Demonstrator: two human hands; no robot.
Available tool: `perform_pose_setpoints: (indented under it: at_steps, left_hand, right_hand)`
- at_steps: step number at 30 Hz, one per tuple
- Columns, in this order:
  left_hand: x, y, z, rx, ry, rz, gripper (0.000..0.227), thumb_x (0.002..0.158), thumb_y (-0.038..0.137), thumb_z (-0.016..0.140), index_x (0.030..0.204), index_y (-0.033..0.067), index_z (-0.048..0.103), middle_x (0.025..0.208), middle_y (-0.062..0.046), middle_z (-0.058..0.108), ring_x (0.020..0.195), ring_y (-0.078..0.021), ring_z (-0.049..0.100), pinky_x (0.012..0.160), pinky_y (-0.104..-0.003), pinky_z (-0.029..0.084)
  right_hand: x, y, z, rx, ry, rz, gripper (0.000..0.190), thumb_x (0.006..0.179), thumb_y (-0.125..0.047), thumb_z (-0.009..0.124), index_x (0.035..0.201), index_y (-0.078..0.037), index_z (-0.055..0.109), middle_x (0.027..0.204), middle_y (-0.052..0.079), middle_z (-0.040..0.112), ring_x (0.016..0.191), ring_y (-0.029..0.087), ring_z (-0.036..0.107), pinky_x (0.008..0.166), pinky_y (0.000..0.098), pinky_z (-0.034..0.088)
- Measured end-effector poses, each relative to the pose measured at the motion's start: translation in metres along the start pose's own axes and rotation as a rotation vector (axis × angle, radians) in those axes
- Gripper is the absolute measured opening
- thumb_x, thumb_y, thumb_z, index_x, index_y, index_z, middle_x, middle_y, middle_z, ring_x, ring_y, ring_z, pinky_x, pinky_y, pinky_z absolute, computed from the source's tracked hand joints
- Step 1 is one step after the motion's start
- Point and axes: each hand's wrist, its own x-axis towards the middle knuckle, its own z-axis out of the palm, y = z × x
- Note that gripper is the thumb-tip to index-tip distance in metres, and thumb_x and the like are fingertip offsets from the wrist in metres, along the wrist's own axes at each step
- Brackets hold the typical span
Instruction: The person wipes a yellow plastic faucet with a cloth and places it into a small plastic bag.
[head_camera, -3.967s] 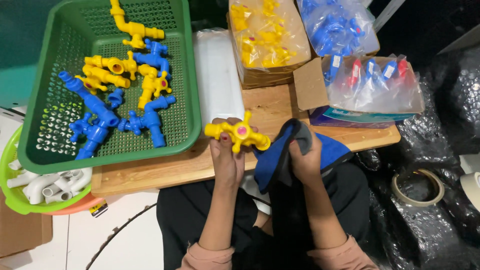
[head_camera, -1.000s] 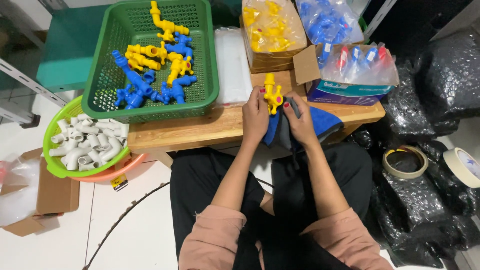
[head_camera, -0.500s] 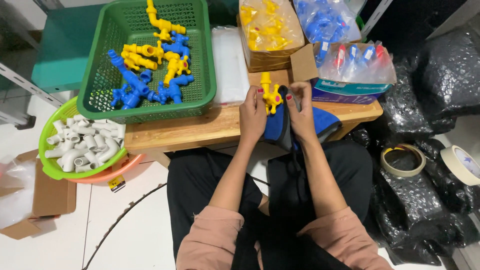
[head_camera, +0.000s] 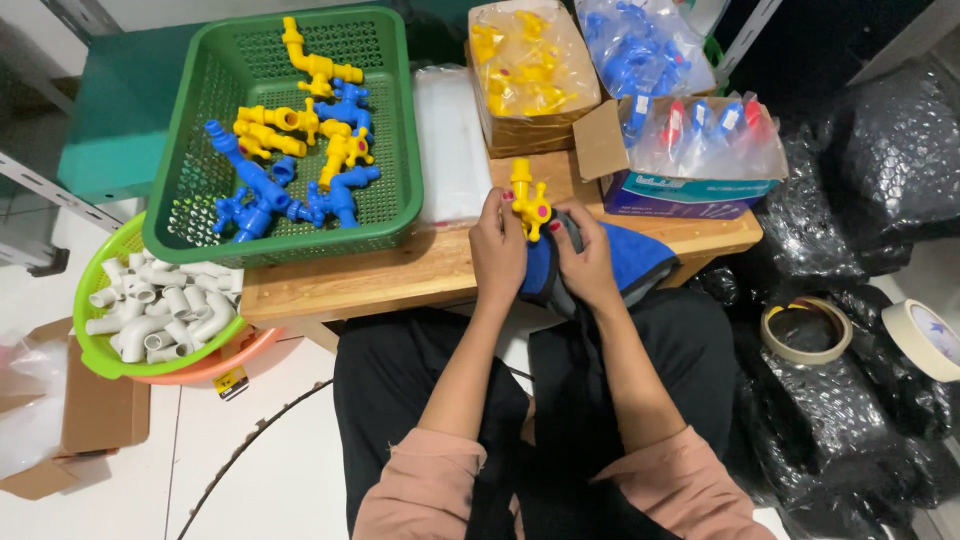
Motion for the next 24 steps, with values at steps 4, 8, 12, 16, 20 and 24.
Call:
perform_pose_setpoints:
  at_steps: [4, 8, 12, 16, 20, 24]
  left_hand:
    - [-0.002, 0.003, -0.002, 0.023, -0.013, 0.024, 0.027, 0.107, 0.022, 0.039, 0.102, 0.0087, 0.062, 0.068, -0.028, 0.067, 0.068, -0.0356, 0.070, 0.064, -0.042, 0.052]
    - [-0.006, 0.016, -0.008, 0.008, -0.113, 0.041, 0.030, 0.108, 0.024, 0.037, 0.104, 0.0088, 0.063, 0.069, -0.024, 0.069, 0.068, -0.0339, 0.070, 0.063, -0.040, 0.053]
    - [-0.003, 0.010, -0.020, -0.163, -0.327, 0.073, 0.051, 0.092, 0.027, 0.029, 0.136, 0.0061, 0.046, 0.101, -0.026, 0.069, 0.088, -0.0351, 0.064, 0.077, -0.044, 0.051]
    - [-0.004, 0.012, -0.017, -0.276, -0.391, 0.090, 0.053, 0.089, 0.012, 0.041, 0.141, 0.0020, 0.034, 0.111, -0.021, 0.061, 0.095, -0.0314, 0.064, 0.082, -0.041, 0.052]
    - [-0.004, 0.029, -0.023, -0.298, -0.434, 0.137, 0.055, 0.103, 0.011, 0.040, 0.155, 0.0011, 0.023, 0.123, -0.027, 0.058, 0.110, -0.0364, 0.062, 0.091, -0.046, 0.052]
    - [-0.007, 0.029, -0.025, -0.239, -0.448, 0.116, 0.055, 0.103, 0.015, 0.053, 0.155, 0.0055, 0.037, 0.121, -0.023, 0.067, 0.101, -0.0277, 0.068, 0.086, -0.040, 0.056]
  right_hand:
    - [-0.008, 0.030, -0.001, 0.072, -0.044, 0.050, 0.019, 0.110, -0.015, 0.050, 0.101, -0.004, 0.062, 0.087, 0.008, 0.057, 0.091, 0.017, 0.055, 0.087, 0.0365, 0.047]
    - [-0.009, 0.039, 0.001, 0.271, 0.021, 0.203, 0.034, 0.112, -0.014, 0.040, 0.089, -0.010, 0.065, 0.076, -0.001, 0.060, 0.074, 0.011, 0.054, 0.077, 0.0278, 0.047]
    - [-0.012, 0.052, 0.001, 0.313, 0.099, 0.273, 0.038, 0.114, -0.016, 0.041, 0.085, -0.011, 0.065, 0.075, -0.003, 0.063, 0.071, 0.008, 0.055, 0.073, 0.0216, 0.047]
    - [-0.003, 0.018, -0.006, 0.248, 0.089, 0.200, 0.028, 0.112, -0.015, 0.047, 0.090, -0.008, 0.064, 0.085, 0.000, 0.063, 0.085, 0.010, 0.054, 0.084, 0.0271, 0.048]
    - [0.000, 0.015, -0.011, 0.052, 0.045, 0.093, 0.013, 0.107, -0.007, 0.052, 0.104, -0.002, 0.063, 0.096, 0.007, 0.063, 0.095, 0.018, 0.055, 0.094, 0.0382, 0.047]
    - [0.004, -0.001, -0.005, 0.187, 0.094, 0.149, 0.031, 0.113, -0.024, 0.043, 0.093, -0.009, 0.060, 0.076, -0.003, 0.056, 0.076, 0.009, 0.052, 0.075, 0.0239, 0.047]
